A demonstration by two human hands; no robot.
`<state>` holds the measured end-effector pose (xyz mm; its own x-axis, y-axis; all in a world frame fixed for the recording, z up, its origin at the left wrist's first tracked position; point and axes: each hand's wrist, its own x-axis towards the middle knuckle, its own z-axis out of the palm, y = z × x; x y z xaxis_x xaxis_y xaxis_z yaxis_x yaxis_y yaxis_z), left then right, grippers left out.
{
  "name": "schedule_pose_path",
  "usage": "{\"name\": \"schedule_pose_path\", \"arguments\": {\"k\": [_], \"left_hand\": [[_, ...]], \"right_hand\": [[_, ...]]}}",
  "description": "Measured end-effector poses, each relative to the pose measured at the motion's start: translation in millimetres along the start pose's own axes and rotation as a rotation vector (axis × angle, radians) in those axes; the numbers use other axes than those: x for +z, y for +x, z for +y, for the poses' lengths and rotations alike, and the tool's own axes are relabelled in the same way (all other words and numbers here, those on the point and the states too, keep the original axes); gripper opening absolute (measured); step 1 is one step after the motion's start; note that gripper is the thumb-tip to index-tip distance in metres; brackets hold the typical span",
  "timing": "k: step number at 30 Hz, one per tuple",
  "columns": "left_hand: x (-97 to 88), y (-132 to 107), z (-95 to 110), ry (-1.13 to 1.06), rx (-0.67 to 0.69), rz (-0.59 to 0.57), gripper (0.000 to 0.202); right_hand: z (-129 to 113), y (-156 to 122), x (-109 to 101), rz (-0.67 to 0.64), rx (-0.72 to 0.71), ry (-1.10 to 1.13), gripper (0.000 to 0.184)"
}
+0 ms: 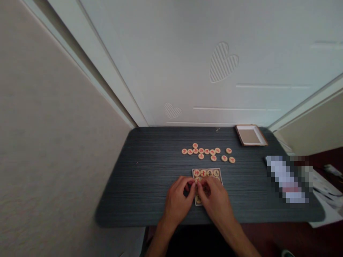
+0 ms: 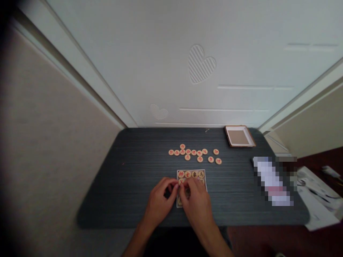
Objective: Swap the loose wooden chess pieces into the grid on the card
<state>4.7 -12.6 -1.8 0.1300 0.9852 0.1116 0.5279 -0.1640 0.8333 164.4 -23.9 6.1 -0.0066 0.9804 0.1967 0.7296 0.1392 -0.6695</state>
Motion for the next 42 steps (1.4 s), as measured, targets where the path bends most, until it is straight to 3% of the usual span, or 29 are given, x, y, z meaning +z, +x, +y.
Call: {"name": "schedule_pose_path", "arguments": {"k": [8, 15, 26, 30, 34, 37, 42], "left_hand": [[0.3, 0.7, -1.4, 0.010, 0.011, 0.006, 0.011], [1.6, -0.3, -0.7, 0.025, 0.018, 0.025, 0.013], [0.5, 0.4, 0.7, 0.039, 0.013, 0.021, 0.014], [1.0, 0.7, -0.2, 0.049, 0.006, 0.017, 0.014], [1.3, 0.4, -1.2, 0.065, -0.013, 0.012, 0.014], [0.5, 0.3, -0.6, 0.069, -0.030, 0.007, 0.014], [-0.8, 0.2, 0.4, 0.041, -0.063, 0.013, 0.015]], "right_hand": [[6.2, -1.5, -6.9, -0.024, -0.067, 0.072, 0.009], [8.8, -2.7, 0.6, -0.049, -0.098, 0.077, 0.012], [7.3, -2.3, 2.0, -0.022, -0.101, 0.092, 0.008], [8.4, -5.2, -6.1, 0.000, -0.116, 0.114, 0.007], [25.0, -3.5, -30.2, 0.107, -0.144, 0.073, 0.008], [49.6, 3.2, -51.5, 0.217, -0.083, -0.015, 0.011], [86.8, 8.7, -67.6, 0.237, 0.024, -0.060, 0.017]]}}
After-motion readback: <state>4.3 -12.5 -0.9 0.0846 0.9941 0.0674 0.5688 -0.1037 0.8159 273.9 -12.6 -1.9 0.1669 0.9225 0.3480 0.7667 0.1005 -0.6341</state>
